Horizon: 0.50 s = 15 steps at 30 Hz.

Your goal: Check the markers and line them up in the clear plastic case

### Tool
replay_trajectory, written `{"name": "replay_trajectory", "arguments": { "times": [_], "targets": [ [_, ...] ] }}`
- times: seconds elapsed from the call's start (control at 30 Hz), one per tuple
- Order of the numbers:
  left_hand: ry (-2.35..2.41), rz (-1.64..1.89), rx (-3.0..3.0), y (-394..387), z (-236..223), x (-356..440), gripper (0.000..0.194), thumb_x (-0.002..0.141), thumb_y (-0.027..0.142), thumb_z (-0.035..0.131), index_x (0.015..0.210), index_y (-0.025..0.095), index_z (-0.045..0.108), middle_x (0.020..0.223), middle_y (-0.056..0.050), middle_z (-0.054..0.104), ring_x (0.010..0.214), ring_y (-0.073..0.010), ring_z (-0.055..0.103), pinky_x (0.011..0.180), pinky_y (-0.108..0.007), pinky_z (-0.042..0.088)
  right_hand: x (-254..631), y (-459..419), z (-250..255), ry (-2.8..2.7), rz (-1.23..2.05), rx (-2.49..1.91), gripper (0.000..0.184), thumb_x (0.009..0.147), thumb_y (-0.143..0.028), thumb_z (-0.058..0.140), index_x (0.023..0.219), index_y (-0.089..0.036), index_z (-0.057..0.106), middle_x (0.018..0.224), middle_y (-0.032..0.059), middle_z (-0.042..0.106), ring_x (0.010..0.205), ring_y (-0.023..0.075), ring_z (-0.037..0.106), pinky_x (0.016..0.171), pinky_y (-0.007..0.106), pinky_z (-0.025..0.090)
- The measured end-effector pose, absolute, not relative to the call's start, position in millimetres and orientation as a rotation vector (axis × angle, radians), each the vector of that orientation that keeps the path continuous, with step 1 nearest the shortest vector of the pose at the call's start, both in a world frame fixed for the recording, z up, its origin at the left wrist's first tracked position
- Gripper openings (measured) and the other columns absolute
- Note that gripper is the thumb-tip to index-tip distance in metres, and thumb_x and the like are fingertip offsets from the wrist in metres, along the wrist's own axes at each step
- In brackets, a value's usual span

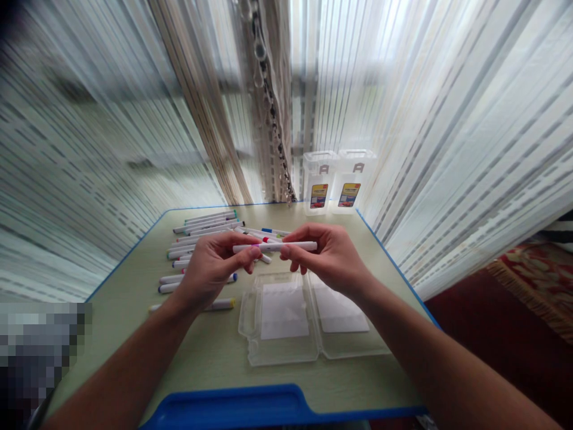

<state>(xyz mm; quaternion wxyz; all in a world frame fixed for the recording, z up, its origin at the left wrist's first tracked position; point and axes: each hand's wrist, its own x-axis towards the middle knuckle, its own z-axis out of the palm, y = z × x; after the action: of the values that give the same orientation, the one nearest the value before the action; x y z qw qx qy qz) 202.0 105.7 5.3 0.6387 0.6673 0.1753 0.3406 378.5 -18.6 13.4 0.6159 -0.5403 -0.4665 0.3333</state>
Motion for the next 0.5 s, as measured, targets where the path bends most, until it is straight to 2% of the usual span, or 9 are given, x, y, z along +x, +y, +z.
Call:
{"name": "replay_trajectory", "arguments": {
  "times": [0.1, 0.27, 0.5],
  "targets": [
    [0.411, 0.749, 1.562, 103.3, 5.9, 203.1, 0.021, 0.071, 0.022, 0.088, 0.089, 0.013, 0.083, 0.068, -0.005, 0.074, 0.051, -0.0087, 0.06, 0.049, -0.018, 0.048, 376.3, -17.8, 12.9, -1.18, 0.618, -1.359, 0.029, 0.066, -0.037, 0.092, 0.079, -0.016, 0.079, 0.063, 0.0042, 0.073, 0.053, 0.0144, 0.064, 0.047, 0.023, 0.049],
    [0.376, 0.68, 1.612, 99.6, 5.4, 205.5, 0.021, 0.074, 0.024, 0.086, 0.093, 0.014, 0.083, 0.078, -0.009, 0.078, 0.056, -0.0115, 0.064, 0.053, -0.021, 0.054, 375.4, -18.8, 8.3, -1.368, 0.342, -1.506, 0.026, 0.07, -0.039, 0.089, 0.08, -0.017, 0.08, 0.074, 0.0065, 0.078, 0.063, 0.0177, 0.068, 0.056, 0.026, 0.051],
    [0.31, 0.628, 1.657, 97.8, 5.2, 203.9, 0.02, 0.081, 0.024, 0.078, 0.098, 0.014, 0.083, 0.078, -0.009, 0.078, 0.058, -0.0125, 0.064, 0.057, -0.022, 0.055, 375.5, -20.1, 9.2, -1.351, 0.426, -1.498, 0.032, 0.071, -0.047, 0.086, 0.076, -0.016, 0.08, 0.07, 0.0065, 0.076, 0.06, 0.0171, 0.065, 0.053, 0.025, 0.047]
  ]
}}
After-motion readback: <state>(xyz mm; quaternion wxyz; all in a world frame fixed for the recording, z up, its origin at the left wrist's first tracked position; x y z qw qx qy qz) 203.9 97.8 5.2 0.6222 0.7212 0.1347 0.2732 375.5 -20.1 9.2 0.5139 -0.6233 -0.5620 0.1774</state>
